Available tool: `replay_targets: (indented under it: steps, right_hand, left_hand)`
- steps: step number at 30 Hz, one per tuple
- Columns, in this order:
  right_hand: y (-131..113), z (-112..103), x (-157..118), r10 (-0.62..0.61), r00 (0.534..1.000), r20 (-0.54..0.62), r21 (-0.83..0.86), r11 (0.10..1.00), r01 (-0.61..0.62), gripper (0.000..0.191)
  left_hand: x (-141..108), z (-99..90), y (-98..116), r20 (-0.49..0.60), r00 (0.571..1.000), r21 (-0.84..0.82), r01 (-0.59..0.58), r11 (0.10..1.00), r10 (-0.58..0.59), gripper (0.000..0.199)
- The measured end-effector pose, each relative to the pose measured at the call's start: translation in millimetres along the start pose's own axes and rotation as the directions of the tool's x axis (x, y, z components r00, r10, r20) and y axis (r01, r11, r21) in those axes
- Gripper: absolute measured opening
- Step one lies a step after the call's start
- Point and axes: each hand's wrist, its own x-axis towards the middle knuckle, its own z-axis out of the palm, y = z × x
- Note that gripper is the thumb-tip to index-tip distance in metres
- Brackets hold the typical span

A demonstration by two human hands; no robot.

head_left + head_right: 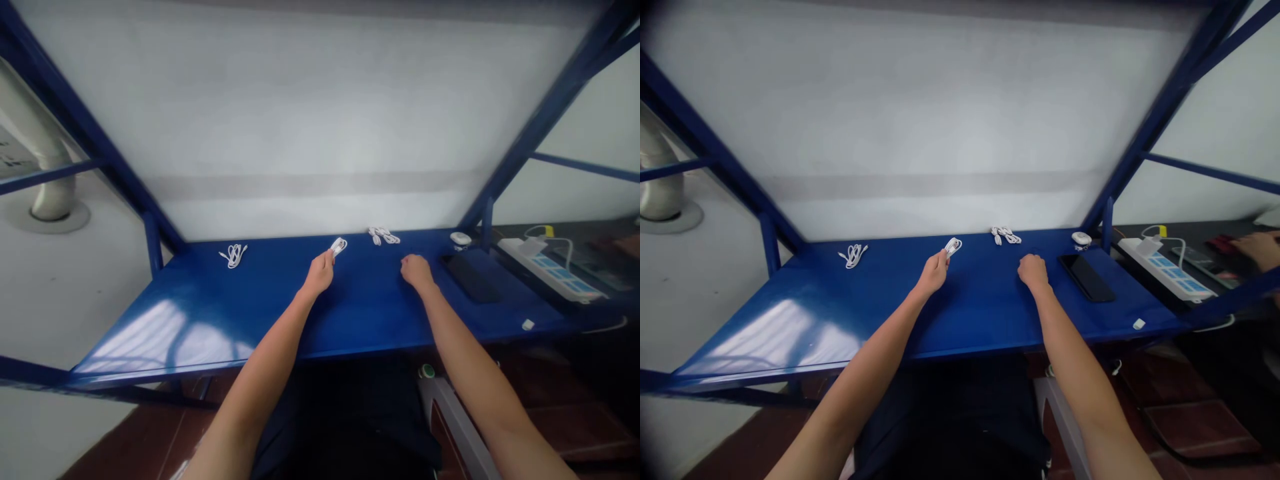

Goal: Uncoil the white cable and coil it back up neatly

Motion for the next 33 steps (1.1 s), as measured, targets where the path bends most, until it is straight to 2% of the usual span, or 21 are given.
replay_targets:
  steps: [2,3,4,6,7,9,12,15,18,23,28,33]
  right_hand:
    - [-16.0,-0.8,-7.7,-0.036,0.999,-0.014,0.149,0.988,0.037,0.025]
    - [-26.7,-0.6,-12.1,-0.060,0.998,-0.013,0.326,0.943,0.061,0.025]
    - [-38.6,0.2,-16.7,-0.080,0.997,0.024,0.511,0.858,0.056,0.024]
    - [-63.6,2.7,-25.0,-0.123,0.989,0.085,0.746,0.665,0.019,0.023]
    - [-75.2,4.3,-28.3,-0.170,0.979,0.113,0.805,0.593,0.010,0.023]
    - [-93.6,7.1,-32.3,-0.218,0.963,0.161,0.844,0.536,-0.019,0.023]
    - [-106.8,10.4,-32.9,-0.254,0.947,0.197,0.811,0.585,-0.012,0.017]
    - [-107.8,11.8,-31.9,-0.282,0.937,0.206,0.739,0.672,0.040,0.006]
    - [-106.9,8.5,-32.5,-0.291,0.915,0.278,0.684,0.729,0.025,0.002]
    - [-114.5,-5.8,-30.6,-0.320,0.848,0.423,0.691,0.720,-0.073,0.008]
    - [-121.2,-10.8,-21.6,-0.332,0.807,0.488,0.689,0.715,-0.122,0.011]
    - [-123.0,-10.9,-12.1,-0.324,0.756,0.569,0.648,0.743,-0.168,0.013]
  left_hand:
    - [-1.8,1.1,1.1,0.077,0.997,0.188,0.015,0.982,-0.030,0.050]
    - [-3.4,2.4,2.5,0.126,0.990,0.296,0.020,0.955,-0.060,0.047]
    - [-5.3,4.2,4.5,0.172,0.981,0.397,0.014,0.918,-0.089,0.044]
    - [-9.6,8.8,9.9,0.262,0.959,0.536,-0.056,0.843,-0.103,0.041]
    - [-11.6,11.2,12.8,0.308,0.947,0.570,-0.112,0.814,-0.086,0.041]
    - [-14.7,15.0,17.5,0.383,0.922,0.598,-0.201,0.776,-0.056,0.040]
    - [-16.6,17.2,20.2,0.395,0.918,0.603,-0.218,0.767,-0.049,0.044]
    - [-17.3,17.3,19.5,0.359,0.932,0.600,-0.193,0.777,-0.045,0.052]
    - [-18.6,17.8,19.1,0.348,0.936,0.601,-0.188,0.777,-0.043,0.054]
    - [-19.6,16.0,19.8,0.315,0.948,0.589,-0.164,0.791,-0.038,0.048]
    - [-17.6,13.6,18.6,0.293,0.955,0.598,-0.145,0.788,-0.046,0.046]
    - [-17.9,17.0,17.2,0.342,0.940,0.617,-0.222,0.755,-0.003,0.039]
